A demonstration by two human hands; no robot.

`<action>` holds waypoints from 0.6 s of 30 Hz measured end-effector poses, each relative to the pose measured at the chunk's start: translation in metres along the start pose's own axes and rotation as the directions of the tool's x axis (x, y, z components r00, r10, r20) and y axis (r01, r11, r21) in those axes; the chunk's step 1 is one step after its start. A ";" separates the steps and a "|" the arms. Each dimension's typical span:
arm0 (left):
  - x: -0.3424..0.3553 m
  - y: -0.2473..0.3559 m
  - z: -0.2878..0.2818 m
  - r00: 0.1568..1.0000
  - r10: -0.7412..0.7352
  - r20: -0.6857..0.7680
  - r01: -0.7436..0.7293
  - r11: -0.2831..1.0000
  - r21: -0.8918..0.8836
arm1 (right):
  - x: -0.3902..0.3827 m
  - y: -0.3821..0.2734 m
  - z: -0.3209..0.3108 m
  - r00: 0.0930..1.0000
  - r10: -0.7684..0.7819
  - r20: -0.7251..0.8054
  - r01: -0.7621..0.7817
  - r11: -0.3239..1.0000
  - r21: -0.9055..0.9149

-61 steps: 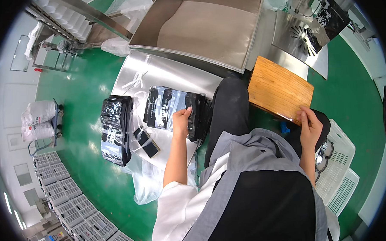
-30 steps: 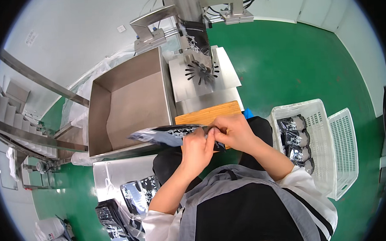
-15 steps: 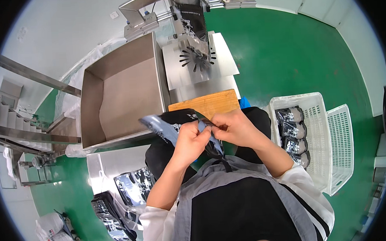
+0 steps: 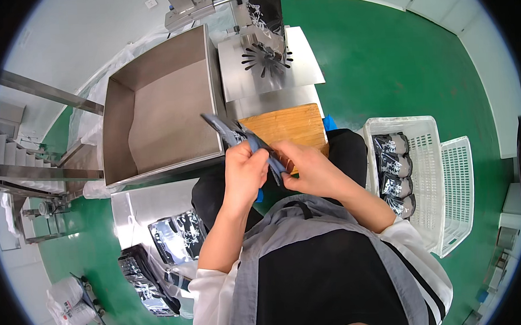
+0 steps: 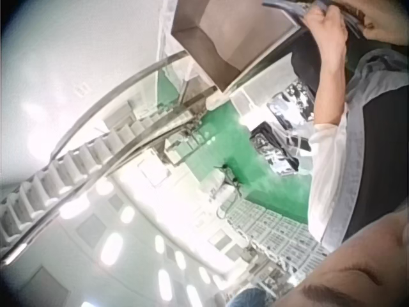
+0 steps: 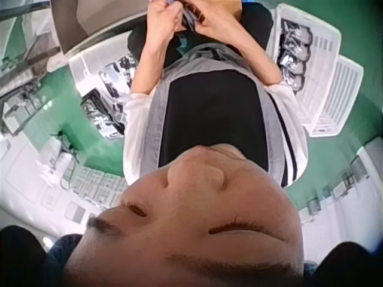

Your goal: Manually placing plastic bags under a filling nozzle, sealing them, and organizing them into a plastic crate in an industrial cleanroom.

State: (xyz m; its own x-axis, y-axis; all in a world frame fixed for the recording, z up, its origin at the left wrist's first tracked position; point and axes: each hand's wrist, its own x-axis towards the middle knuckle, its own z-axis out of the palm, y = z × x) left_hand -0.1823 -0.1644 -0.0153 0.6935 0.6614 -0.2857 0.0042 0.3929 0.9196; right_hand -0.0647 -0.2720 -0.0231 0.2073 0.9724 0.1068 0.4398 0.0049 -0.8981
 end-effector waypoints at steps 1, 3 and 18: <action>0.001 0.000 -0.001 1.000 -0.002 -0.003 0.002 1.000 0.000 | 0.001 0.005 0.003 0.997 -0.059 -0.052 0.053 0.993 -0.105; 0.004 0.002 -0.004 0.999 -0.011 0.036 0.010 1.000 0.016 | 0.003 0.007 0.009 0.989 -0.059 -0.138 0.038 0.988 -0.152; -0.011 -0.018 -0.001 1.000 0.019 0.008 -0.020 0.957 0.290 | 0.009 0.011 0.012 0.974 0.062 -0.218 0.011 0.948 0.318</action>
State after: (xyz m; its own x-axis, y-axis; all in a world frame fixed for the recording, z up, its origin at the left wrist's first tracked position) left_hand -0.1907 -0.1782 -0.0286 0.6990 0.6636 -0.2665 0.1991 0.1774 0.9638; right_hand -0.0681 -0.2605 -0.0371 0.4193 0.8967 0.1416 0.1414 0.0896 -0.9859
